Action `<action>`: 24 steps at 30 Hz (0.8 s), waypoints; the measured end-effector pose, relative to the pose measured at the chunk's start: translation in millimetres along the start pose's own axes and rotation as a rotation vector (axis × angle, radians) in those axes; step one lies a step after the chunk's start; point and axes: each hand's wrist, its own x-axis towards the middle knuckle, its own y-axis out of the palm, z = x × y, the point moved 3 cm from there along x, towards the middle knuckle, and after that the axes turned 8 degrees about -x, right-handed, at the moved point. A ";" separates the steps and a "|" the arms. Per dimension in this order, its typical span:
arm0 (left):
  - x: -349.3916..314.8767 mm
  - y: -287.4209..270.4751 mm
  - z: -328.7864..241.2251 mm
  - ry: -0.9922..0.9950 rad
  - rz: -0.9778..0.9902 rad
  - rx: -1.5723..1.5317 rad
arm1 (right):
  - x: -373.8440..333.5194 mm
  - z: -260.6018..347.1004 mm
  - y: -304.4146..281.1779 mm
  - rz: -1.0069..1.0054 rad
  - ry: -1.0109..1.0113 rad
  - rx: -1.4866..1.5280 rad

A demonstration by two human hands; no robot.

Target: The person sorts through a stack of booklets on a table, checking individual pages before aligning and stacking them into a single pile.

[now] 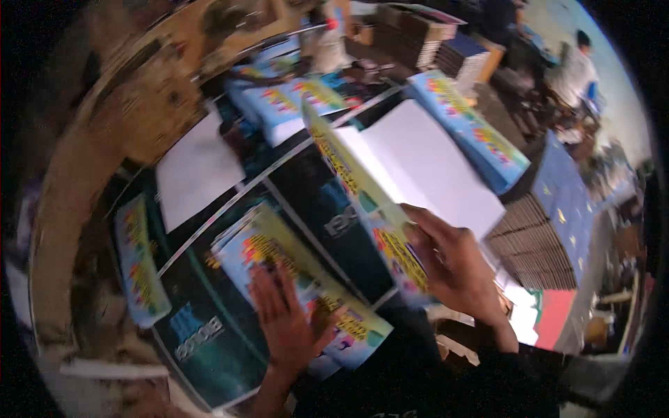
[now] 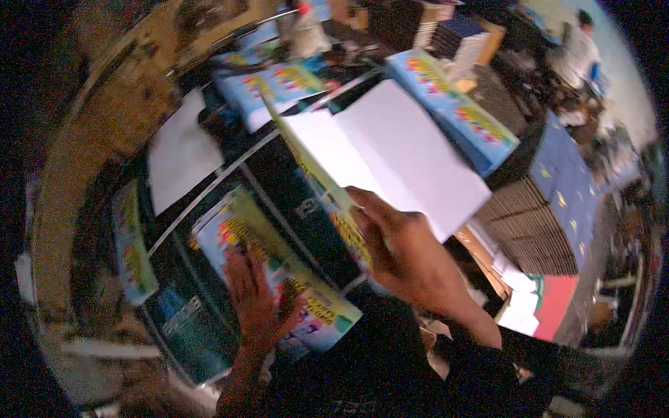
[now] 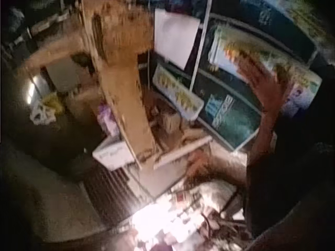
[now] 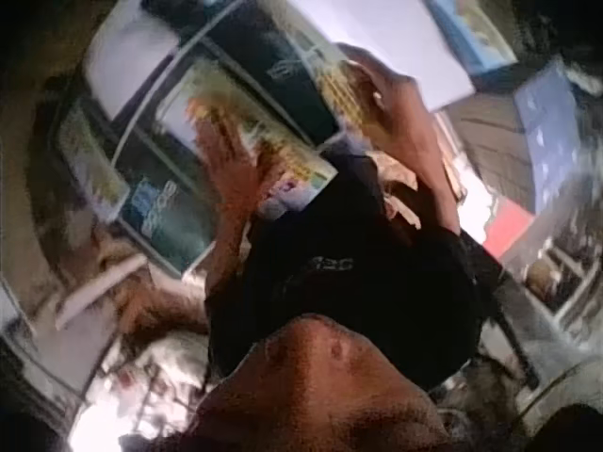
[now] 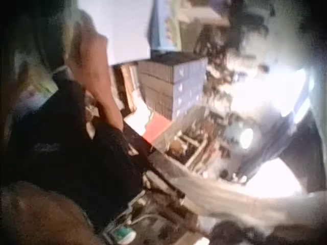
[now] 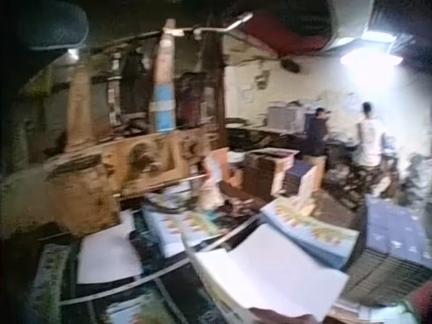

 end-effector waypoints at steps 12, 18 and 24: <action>11.2 -6.8 22.2 -0.060 -0.141 -0.123 | -19.6 -27.6 112.3 0.296 0.171 0.566; 6.2 -7.9 27.6 -0.106 -0.149 -0.159 | 1.8 28.0 32.4 0.299 0.299 0.356; 8.3 -3.2 30.1 -0.038 -0.233 -0.377 | 3.3 -1.2 72.7 0.417 0.052 0.232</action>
